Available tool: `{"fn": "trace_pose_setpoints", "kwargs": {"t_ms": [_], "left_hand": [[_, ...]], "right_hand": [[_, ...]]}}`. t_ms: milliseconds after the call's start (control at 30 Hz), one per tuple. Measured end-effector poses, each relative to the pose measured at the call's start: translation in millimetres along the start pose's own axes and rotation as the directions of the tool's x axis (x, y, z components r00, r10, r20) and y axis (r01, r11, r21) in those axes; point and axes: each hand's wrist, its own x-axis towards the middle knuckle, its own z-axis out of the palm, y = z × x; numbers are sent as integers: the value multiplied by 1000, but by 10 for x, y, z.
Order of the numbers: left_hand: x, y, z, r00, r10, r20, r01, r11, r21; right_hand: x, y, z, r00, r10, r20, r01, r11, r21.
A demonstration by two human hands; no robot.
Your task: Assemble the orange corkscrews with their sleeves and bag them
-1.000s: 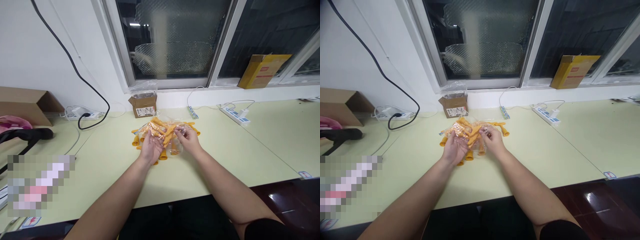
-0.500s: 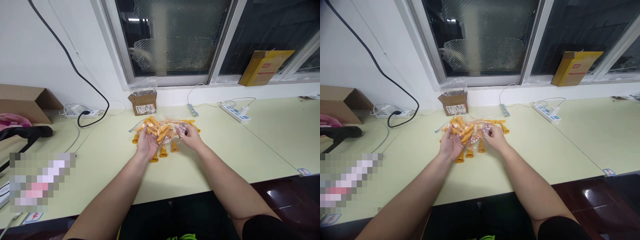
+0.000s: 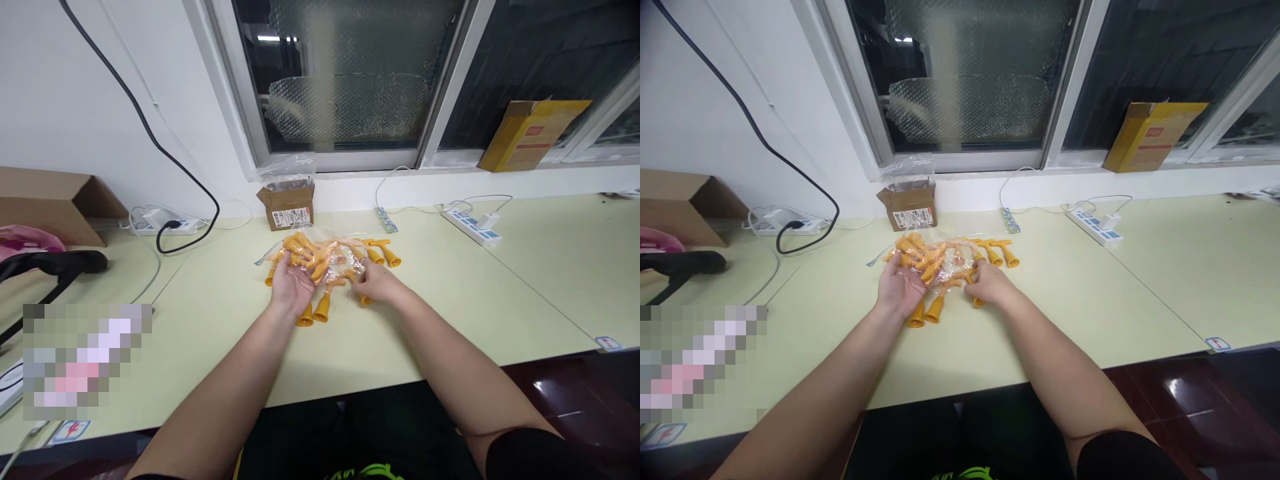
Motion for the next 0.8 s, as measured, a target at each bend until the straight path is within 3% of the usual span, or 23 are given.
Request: {"fn": "trace_pose_setpoints", "kwargs": {"t_ms": [67, 133, 233, 367, 467, 633, 800], "left_hand": [[5, 7, -12, 1000, 14, 3, -14, 1000, 13], [12, 13, -27, 1000, 27, 7, -27, 999, 20], [19, 20, -37, 999, 35, 9, -35, 999, 22], [22, 28, -31, 999, 38, -2, -38, 999, 11], [34, 37, -40, 999, 50, -5, -50, 999, 5], [48, 45, -69, 997, 71, -11, -71, 997, -23], [42, 23, -79, 998, 62, 25, -61, 998, -15]], "right_hand": [[25, 7, -141, 991, 135, -16, -135, 991, -9], [38, -23, -251, 978, 196, -71, -193, 980, 47], [20, -110, -330, 980, 169, -104, -126, 934, 334], [-36, -228, -364, 991, 94, -94, -11, 763, 647], [-67, -279, -411, 993, 51, -107, 40, 704, 709], [-93, -326, -391, 999, -33, 21, 7, 674, 738], [-99, -390, -196, 987, -51, -155, 160, 480, 862]]}}
